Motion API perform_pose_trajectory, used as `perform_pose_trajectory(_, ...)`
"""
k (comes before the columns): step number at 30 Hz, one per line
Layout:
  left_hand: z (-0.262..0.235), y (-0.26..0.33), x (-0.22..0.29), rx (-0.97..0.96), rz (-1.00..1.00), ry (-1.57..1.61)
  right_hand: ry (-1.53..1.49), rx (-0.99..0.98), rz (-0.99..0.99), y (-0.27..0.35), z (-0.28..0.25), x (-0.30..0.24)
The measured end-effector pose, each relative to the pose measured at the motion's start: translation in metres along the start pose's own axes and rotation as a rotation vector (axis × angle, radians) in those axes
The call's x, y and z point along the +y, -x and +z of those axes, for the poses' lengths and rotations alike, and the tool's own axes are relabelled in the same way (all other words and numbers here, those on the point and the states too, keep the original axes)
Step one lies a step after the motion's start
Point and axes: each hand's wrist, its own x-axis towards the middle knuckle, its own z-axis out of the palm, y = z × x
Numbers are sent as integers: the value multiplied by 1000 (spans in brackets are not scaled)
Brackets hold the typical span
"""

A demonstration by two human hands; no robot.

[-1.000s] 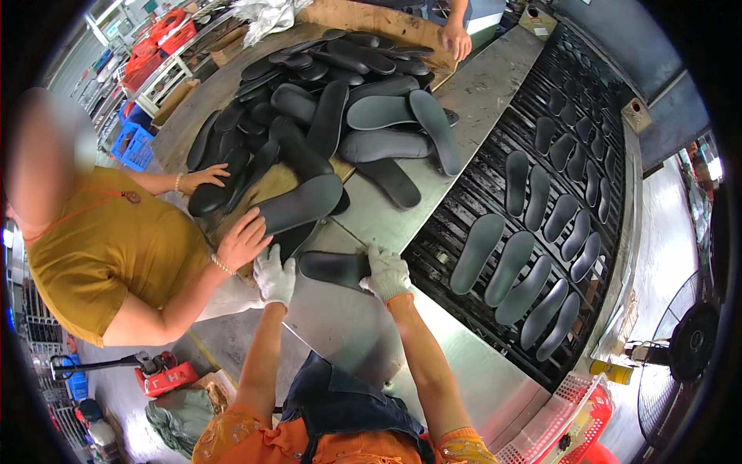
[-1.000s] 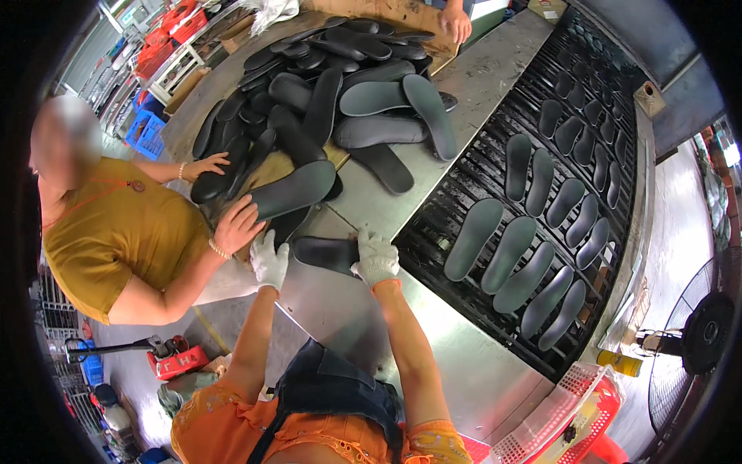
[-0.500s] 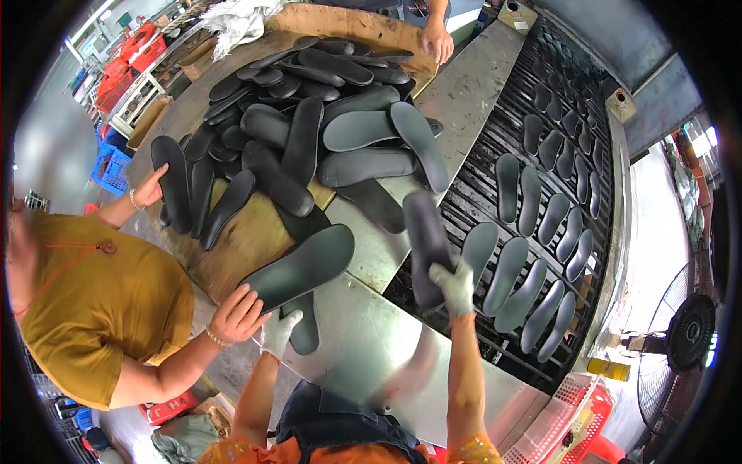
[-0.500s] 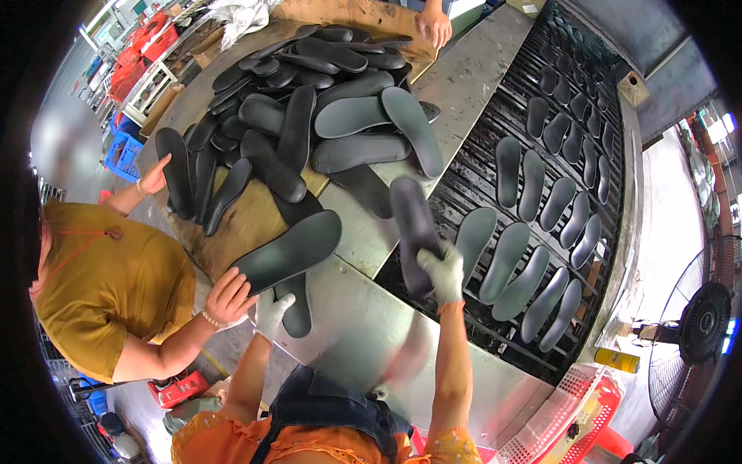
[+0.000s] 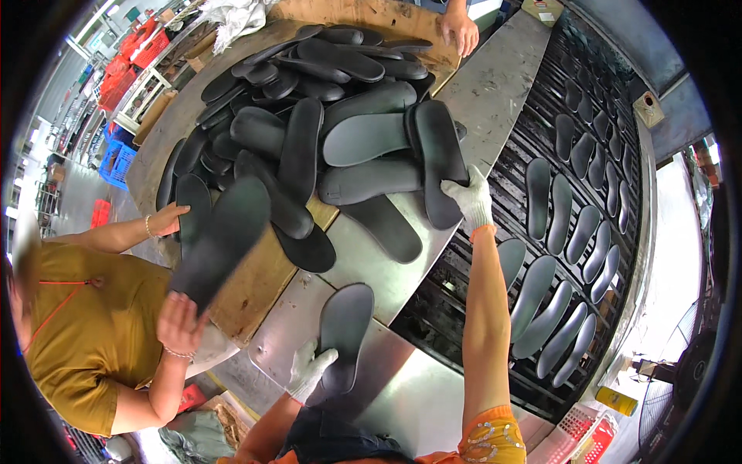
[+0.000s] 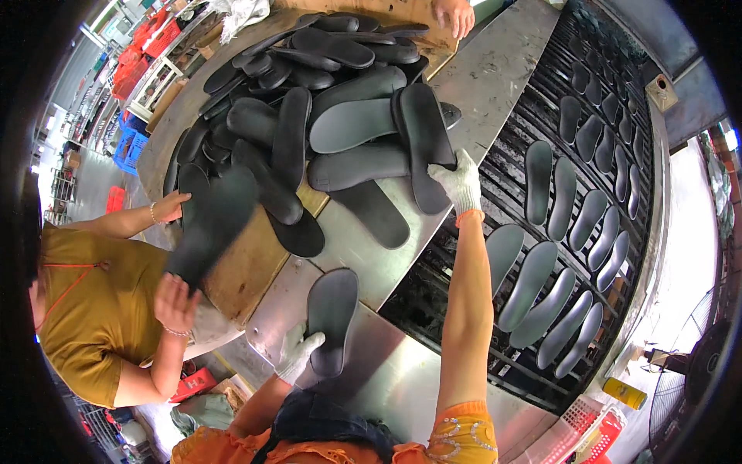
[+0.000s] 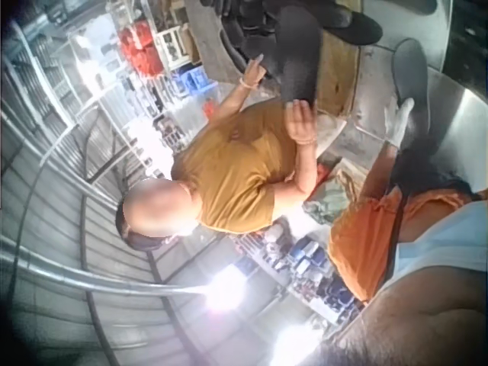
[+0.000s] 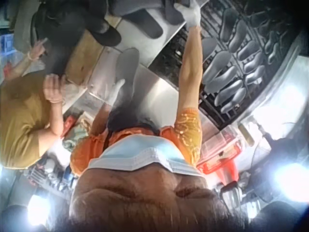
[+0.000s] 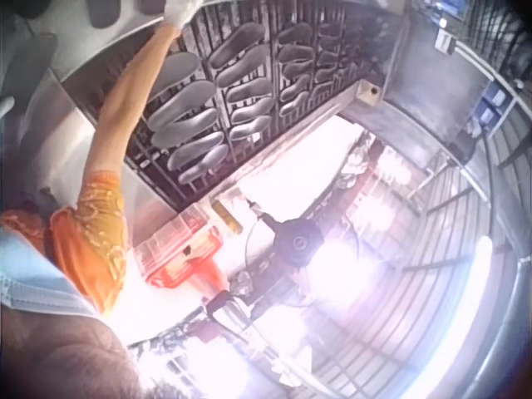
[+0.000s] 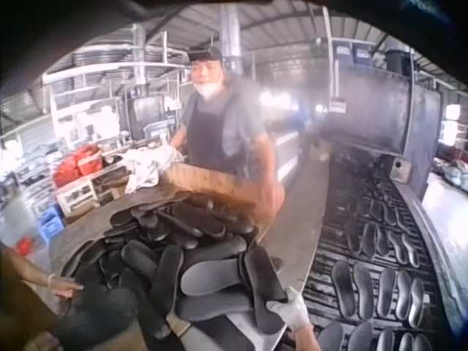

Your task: The person picks up black slipper soles from a wooden table and places them onto a metal conveyor belt. They handle the soles in small groups, arranging them in rows on the moving belt. A coworker is visible in the background, also handling the slipper soles.

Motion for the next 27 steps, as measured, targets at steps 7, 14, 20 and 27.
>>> perform_pose_trajectory(7, 26, -56, 35, -24, 180, 480, -320, -239, -5, 82, 27, -7)
perform_pose_trajectory(14, 52, -127, 66, -25, 215, 543, -377, -578, 68, 102, 70, -27)
perform_pose_trajectory(20, 38, -111, 72, -89, 154, 693, -429, -636, 241, 160, 63, -13)
perform_pose_trajectory(27, 0, -52, 41, 44, 247, 86, -624, -688, 409, 237, 9, 29)
